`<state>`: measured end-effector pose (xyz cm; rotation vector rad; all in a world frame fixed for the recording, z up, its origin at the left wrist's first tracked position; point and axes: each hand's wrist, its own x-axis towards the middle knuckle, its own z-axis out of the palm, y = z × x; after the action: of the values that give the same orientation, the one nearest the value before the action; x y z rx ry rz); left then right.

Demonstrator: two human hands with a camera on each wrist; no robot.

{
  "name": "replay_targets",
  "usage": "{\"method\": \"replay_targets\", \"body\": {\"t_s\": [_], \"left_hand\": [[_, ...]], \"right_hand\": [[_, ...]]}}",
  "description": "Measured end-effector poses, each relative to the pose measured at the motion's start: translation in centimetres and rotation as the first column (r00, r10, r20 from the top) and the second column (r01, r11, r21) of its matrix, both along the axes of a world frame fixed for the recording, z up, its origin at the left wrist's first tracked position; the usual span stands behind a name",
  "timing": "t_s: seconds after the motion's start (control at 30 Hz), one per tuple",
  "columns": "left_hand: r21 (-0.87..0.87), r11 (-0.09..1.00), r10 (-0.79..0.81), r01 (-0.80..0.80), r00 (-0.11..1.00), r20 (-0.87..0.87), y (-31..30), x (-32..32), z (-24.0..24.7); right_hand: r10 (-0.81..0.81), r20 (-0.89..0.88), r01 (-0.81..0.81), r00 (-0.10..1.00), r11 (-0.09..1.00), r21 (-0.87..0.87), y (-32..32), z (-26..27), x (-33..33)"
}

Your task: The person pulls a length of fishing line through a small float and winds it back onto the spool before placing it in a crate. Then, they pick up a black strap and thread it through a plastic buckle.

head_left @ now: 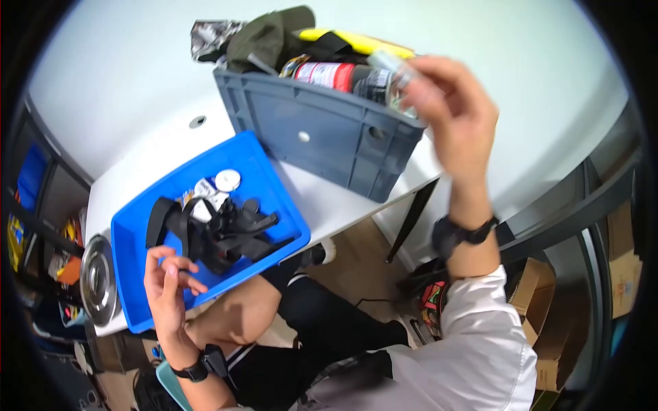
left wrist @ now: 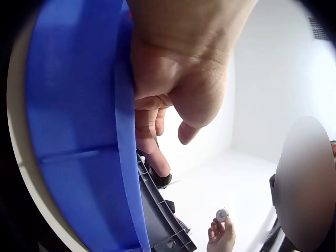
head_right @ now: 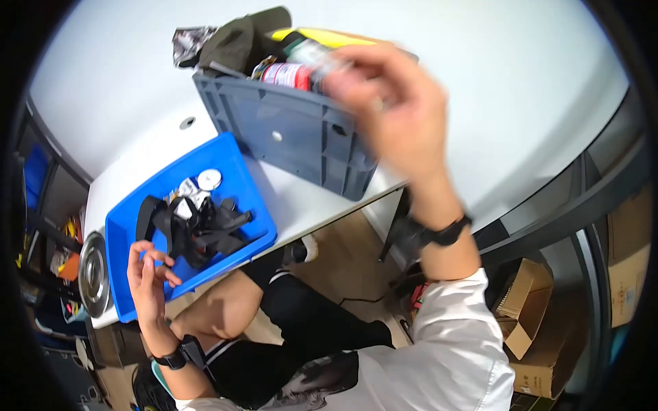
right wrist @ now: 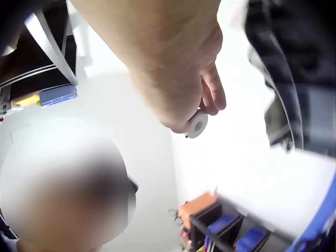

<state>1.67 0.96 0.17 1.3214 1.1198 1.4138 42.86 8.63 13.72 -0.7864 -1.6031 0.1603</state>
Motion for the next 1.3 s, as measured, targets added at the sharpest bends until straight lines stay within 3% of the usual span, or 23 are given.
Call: {"method": "replay_targets", "body": {"t_s": [0.03, 0.13, 0.17, 0.27, 0.33, 0.37, 0.43, 0.53, 0.63, 0.67, 0.7, 0.77, 0.83, 0.9, 0.93, 0.97, 1.0, 1.1, 1.17, 1.23, 1.3], "left_hand": [[0.000, 1.000, 0.000, 0.000, 1.000, 0.015, 0.1, -0.1, 0.0], [-0.015, 1.000, 0.016, -0.016, 0.999, 0.038, 0.2, -0.1, 0.1], [-0.023, 1.000, 0.014, -0.013, 0.999, 0.051, 0.3, -0.3, 0.0], [-0.019, 1.000, 0.007, -0.006, 0.999, 0.051, 0.4, -0.4, -0.1], [-0.053, 0.998, 0.037, -0.035, 0.999, 0.038, 0.4, -0.4, 0.0], [-0.053, 0.998, 0.044, -0.043, 0.999, 0.023, 0.4, -0.4, -0.1], [-0.055, 0.997, 0.057, -0.056, 0.998, 0.010, 0.4, -0.2, -0.1], [-0.083, 0.993, 0.079, -0.080, 0.997, -0.012, 0.3, -0.3, 0.2], [-0.078, 0.995, 0.066, -0.068, 0.997, -0.031, 0.3, -0.6, -0.2], [-0.069, 0.996, 0.055, -0.058, 0.998, -0.042, 0.4, -0.7, -0.4], [-0.079, 0.996, 0.046, -0.052, 0.996, -0.073, 0.4, -0.7, -0.3], [-0.087, 0.995, 0.043, -0.058, 0.985, -0.165, 0.5, 0.0, -0.1], [-0.131, 0.990, 0.019, -0.054, 0.966, -0.256, 0.6, 0.7, 0.3], [-0.037, 0.999, 0.000, -0.015, 0.931, -0.366, 1.2, 1.4, -0.9], [-0.106, 0.994, -0.035, -0.023, 0.860, -0.509, 0.7, 2.4, 0.7], [-0.124, 0.991, -0.041, -0.049, 0.772, -0.635, 0.7, 2.8, 1.0], [-0.138, 0.988, -0.056, -0.071, 0.665, -0.744, 0.6, 3.1, 1.1], [-0.094, 0.987, -0.001, -0.129, 0.588, -0.809, 0.3, 3.5, 1.3], [-0.120, 0.981, -0.011, -0.150, 0.580, -0.814, 0.1, 3.5, 1.9], [-0.100, 0.984, 0.004, -0.148, 0.578, -0.816, 0.2, 3.2, 1.4], [-0.107, 0.982, 0.009, -0.158, 0.598, -0.802, 0.0, 3.1, 1.5]], "right_hand": [[0.050, -0.073, -0.048, 0.996, 0.998, 0.026, 2.1, 1.3, 2.8], [-0.209, 0.168, 0.230, 0.964, 0.966, -0.121, 7.7, 4.3, 11.3], [-0.293, 0.299, 0.353, 0.908, 0.919, -0.173, 9.7, 4.5, 14.0], [-0.455, 0.601, 0.627, 0.657, 0.773, -0.100, 13.9, 3.6, 17.7], [-0.384, 0.678, 0.654, 0.626, 0.732, -0.190, 15.3, 3.0, 18.0], [-0.391, 0.672, 0.654, 0.629, 0.733, -0.186, 15.7, 2.8, 17.7], [-0.375, 0.766, 0.734, 0.522, 0.656, -0.179, 15.9, 2.3, 16.3], [-0.333, 0.817, 0.735, 0.472, 0.659, -0.156, 16.3, 1.9, 15.6], [-0.222, 0.890, 0.700, 0.399, 0.701, -0.138, 18.0, 1.9, 17.1], [-0.216, 0.851, 0.642, 0.479, 0.747, -0.172, 16.9, 2.2, 17.1], [-0.340, 0.805, 0.616, 0.487, 0.786, -0.041, 17.1, 1.3, 18.2], [-0.522, 0.575, 0.489, 0.630, 0.842, 0.229, 13.7, 1.6, 15.4], [-0.463, 0.475, 0.419, 0.748, 0.885, 0.204, 8.7, 2.7, 9.5], [-0.366, 0.446, 0.302, 0.817, 0.930, 0.210, 3.6, 2.4, 2.9], [-0.215, 0.458, 0.158, 0.862, 0.974, 0.159, 1.8, 1.7, 0.2], [-0.064, 0.561, -0.042, 0.825, 0.984, 0.173, 0.7, 1.2, -2.1], [0.101, 0.554, -0.132, 0.826, 0.991, 0.014, -0.4, 0.4, -5.1], [0.208, 0.822, -0.195, 0.531, 0.973, -0.121, 0.9, -2.2, -11.1], [0.309, 0.913, -0.099, 0.266, 0.951, -0.293, 3.5, -2.7, -15.3], [0.432, 0.890, -0.075, 0.148, 0.902, -0.426, 8.0, -4.1, -19.1], [0.418, 0.908, -0.021, 0.017, 0.908, -0.418, 11.8, -5.4, -22.4]]}}
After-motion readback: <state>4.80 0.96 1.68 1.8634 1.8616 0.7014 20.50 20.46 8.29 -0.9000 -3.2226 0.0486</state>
